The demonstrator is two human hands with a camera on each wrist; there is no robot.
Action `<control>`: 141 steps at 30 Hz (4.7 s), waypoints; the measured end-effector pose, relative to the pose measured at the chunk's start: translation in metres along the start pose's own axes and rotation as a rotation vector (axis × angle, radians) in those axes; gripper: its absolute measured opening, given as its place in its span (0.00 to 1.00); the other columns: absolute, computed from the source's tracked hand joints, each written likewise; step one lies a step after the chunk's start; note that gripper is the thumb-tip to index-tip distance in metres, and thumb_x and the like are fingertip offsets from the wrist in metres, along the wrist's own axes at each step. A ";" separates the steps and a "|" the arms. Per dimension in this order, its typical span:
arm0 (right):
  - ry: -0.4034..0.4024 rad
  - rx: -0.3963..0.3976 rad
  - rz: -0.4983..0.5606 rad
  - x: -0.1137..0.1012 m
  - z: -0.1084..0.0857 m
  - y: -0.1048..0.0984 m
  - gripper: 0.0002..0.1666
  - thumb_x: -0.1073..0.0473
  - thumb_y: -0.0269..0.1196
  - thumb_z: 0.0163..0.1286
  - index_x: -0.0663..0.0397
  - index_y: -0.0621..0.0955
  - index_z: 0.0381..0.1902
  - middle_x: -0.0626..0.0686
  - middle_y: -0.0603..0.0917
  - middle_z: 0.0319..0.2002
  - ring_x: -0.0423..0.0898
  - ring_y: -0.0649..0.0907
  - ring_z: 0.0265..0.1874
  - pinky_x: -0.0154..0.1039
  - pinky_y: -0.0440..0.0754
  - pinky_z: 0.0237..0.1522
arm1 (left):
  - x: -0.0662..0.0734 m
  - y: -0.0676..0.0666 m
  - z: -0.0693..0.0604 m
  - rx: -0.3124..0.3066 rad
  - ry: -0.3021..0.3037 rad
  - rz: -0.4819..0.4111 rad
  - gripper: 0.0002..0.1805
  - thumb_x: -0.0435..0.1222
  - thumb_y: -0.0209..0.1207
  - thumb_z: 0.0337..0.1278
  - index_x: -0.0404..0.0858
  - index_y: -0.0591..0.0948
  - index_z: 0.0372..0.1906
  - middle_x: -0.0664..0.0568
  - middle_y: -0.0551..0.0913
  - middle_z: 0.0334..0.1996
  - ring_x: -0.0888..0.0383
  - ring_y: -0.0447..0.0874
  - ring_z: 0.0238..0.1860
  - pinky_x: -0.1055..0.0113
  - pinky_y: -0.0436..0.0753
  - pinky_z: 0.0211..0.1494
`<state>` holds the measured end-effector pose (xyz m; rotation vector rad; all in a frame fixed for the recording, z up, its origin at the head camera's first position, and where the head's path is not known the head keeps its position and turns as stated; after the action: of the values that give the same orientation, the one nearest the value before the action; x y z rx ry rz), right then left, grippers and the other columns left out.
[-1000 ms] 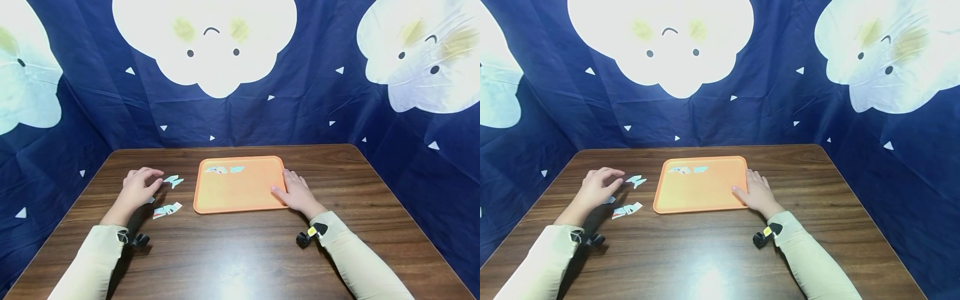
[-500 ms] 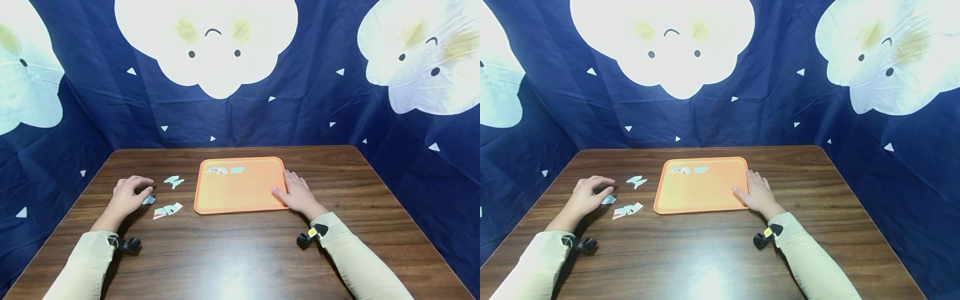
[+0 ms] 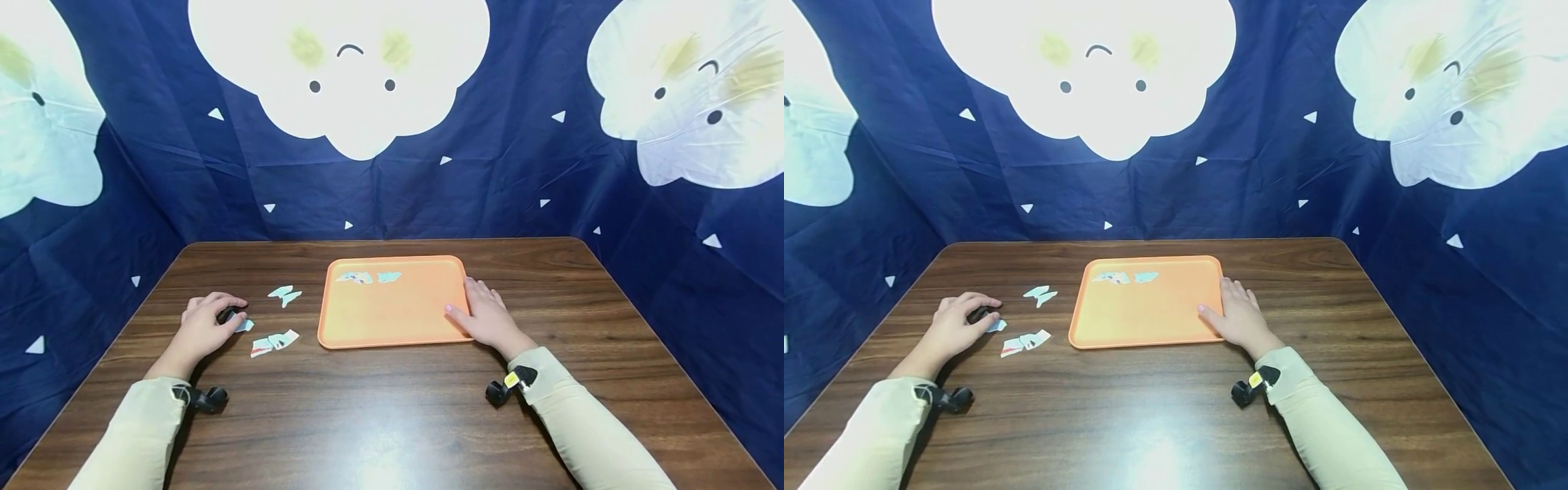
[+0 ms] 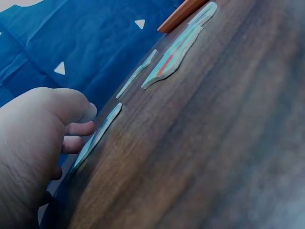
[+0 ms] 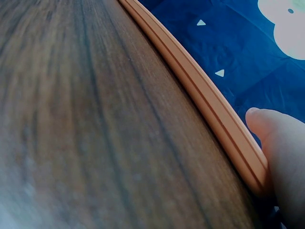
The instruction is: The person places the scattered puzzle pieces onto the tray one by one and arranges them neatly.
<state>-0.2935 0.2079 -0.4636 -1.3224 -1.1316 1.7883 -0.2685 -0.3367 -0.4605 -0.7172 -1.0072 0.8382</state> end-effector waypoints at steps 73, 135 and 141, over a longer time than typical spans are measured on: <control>-0.025 0.042 -0.021 -0.001 0.001 0.002 0.54 0.33 0.54 0.73 0.71 0.57 0.76 0.68 0.61 0.75 0.67 0.58 0.76 0.66 0.50 0.72 | -0.005 -0.004 -0.002 0.125 0.115 0.025 0.13 0.40 0.76 0.42 0.47 0.87 0.35 0.55 0.82 0.34 0.49 0.70 0.42 0.48 0.62 0.45; -0.010 0.031 -0.026 -0.001 0.000 0.003 0.55 0.32 0.53 0.72 0.71 0.56 0.77 0.68 0.60 0.75 0.66 0.57 0.76 0.65 0.50 0.73 | 0.121 0.045 0.064 0.028 0.259 -0.078 0.14 0.44 0.75 0.48 0.47 0.88 0.40 0.57 0.82 0.38 0.51 0.71 0.46 0.49 0.64 0.52; -0.028 0.048 -0.022 -0.002 -0.002 0.000 0.54 0.33 0.55 0.73 0.72 0.57 0.76 0.69 0.61 0.75 0.67 0.58 0.75 0.66 0.51 0.72 | 0.140 0.053 0.073 -0.002 0.284 -0.060 0.15 0.46 0.75 0.47 0.46 0.88 0.41 0.56 0.82 0.40 0.50 0.71 0.49 0.47 0.65 0.56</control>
<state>-0.2914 0.2064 -0.4629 -1.2566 -1.1072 1.8118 -0.3088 -0.1808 -0.4187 -0.7799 -0.7711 0.6617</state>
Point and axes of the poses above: each hand's wrist, its own z-axis towards the middle knuckle, its own y-axis out of the palm, x = y × z, the point moved 2 cm from there along z, towards the middle knuckle
